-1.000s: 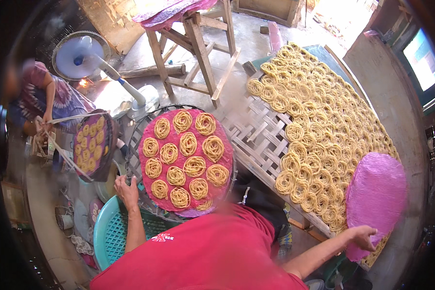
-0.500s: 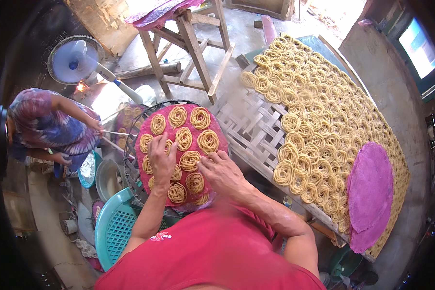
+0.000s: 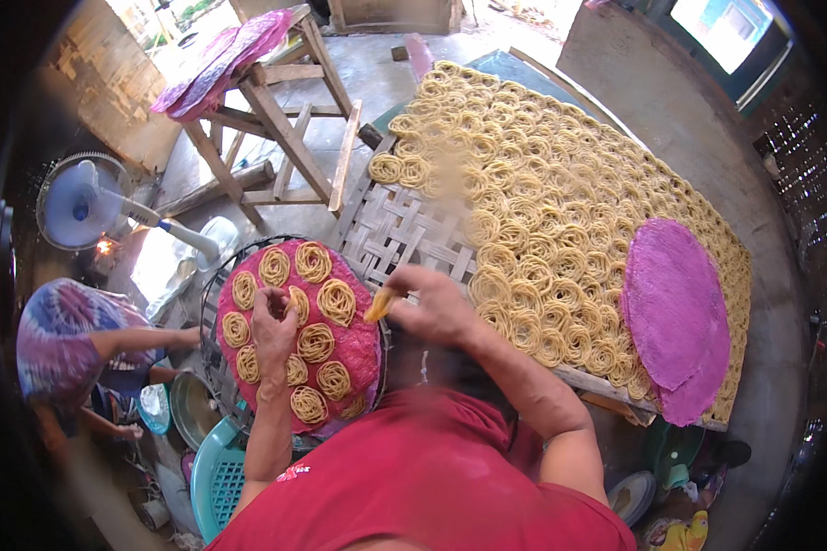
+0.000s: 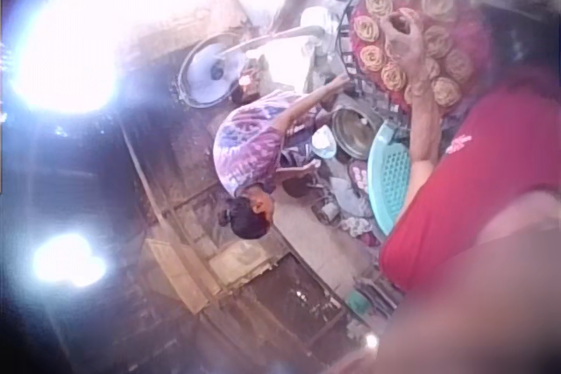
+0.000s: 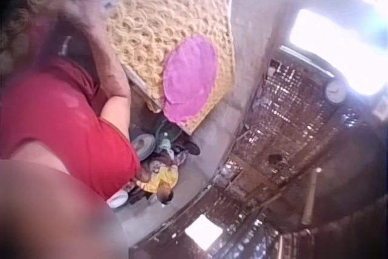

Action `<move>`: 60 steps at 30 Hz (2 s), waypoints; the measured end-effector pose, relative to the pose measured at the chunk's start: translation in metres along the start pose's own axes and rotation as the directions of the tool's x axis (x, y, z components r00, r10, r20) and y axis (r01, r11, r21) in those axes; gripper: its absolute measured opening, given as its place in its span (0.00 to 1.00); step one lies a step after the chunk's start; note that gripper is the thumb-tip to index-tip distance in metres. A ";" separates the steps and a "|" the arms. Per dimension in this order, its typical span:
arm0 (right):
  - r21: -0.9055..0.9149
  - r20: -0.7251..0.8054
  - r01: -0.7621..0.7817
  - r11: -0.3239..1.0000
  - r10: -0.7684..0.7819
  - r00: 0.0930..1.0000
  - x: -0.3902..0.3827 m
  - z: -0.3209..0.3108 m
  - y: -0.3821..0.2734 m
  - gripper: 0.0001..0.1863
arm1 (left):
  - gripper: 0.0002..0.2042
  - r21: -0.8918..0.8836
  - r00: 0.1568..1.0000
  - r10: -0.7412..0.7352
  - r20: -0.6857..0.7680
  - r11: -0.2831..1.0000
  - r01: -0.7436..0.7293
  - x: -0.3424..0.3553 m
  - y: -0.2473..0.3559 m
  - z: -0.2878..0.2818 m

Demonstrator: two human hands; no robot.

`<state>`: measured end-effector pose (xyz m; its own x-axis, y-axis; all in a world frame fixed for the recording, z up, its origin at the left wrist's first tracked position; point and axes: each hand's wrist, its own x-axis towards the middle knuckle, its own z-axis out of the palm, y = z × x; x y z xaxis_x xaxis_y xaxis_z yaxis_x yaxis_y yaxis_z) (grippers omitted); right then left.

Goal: The person repeatedly picks up small bundles of yellow noodles from a large drying rack and places them onto a round purple mat, arranging them in neat circular piles. The person continues this process, filling the mat with multiple noodle bundles before moving the mat aside and lifting the drying rack.

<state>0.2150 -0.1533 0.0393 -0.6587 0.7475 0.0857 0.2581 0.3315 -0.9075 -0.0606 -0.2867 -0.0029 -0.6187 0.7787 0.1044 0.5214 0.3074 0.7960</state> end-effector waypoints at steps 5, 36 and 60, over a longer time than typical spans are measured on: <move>-0.010 -0.206 -0.140 0.990 0.135 0.969 0.040 -0.067 0.041 0.16 | 0.12 -0.254 0.996 0.003 0.085 0.967 0.019 -0.009 0.023 -0.007; -0.670 -0.460 -0.159 0.725 -0.237 0.856 0.033 -0.041 0.068 0.18 | 0.11 0.180 0.953 0.263 0.149 0.941 -0.287 -0.004 0.028 0.027; -0.646 -0.507 -0.248 0.722 -0.162 0.846 -0.011 -0.043 0.059 0.20 | 0.17 0.292 0.911 0.373 0.178 0.864 -0.411 0.063 0.006 0.020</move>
<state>0.2680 -0.1173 0.0022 -0.2409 0.8708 0.4286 0.8064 0.4253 -0.4110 -0.0846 -0.2248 -0.0030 -0.2643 0.9213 0.2853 0.8761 0.1057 0.4703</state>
